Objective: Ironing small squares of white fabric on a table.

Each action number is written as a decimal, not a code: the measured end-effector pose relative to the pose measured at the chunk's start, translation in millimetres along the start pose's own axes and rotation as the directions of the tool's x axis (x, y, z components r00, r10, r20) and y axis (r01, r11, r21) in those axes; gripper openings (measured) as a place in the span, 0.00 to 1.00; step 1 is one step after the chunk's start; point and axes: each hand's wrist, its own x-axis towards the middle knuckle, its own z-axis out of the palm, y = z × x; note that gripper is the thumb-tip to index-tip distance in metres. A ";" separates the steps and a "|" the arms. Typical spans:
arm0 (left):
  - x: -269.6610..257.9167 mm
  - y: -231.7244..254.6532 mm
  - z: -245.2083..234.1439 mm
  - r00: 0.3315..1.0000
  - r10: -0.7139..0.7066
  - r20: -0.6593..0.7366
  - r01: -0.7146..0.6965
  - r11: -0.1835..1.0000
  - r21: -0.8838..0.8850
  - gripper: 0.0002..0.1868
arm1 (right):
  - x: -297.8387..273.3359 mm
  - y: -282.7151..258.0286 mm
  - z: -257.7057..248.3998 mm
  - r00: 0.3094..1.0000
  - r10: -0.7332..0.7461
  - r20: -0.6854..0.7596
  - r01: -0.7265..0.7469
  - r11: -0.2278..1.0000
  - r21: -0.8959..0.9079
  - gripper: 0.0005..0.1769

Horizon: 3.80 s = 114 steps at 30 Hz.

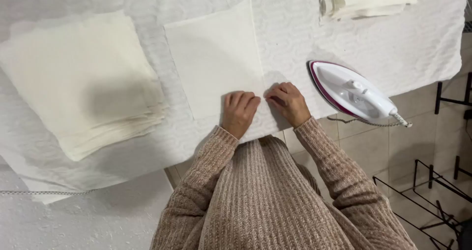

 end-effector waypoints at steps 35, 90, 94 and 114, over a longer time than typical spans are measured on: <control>22.4 11.7 -13.6 0.966 -0.183 0.181 0.178 0.983 0.045 0.04 | -18.7 39.8 -158.4 0.985 0.135 -0.104 -0.167 0.885 -0.434 0.25; -34.4 -58.4 -161.9 0.809 -0.584 0.075 0.588 0.804 -0.083 0.11 | -3.4 8.4 -116.5 0.870 0.173 0.462 0.111 0.844 -0.525 0.29; -34.9 -61.2 -161.7 0.819 -0.568 0.086 0.573 0.816 -0.067 0.11 | 1.4 -2.3 -108.7 0.872 0.158 0.463 0.126 0.842 -0.525 0.29; -64.2 -87.8 -142.1 0.808 -0.580 0.107 0.586 0.809 -0.042 0.12 | 38.5 -76.1 -36.6 0.806 0.080 0.586 0.219 0.880 -0.421 0.32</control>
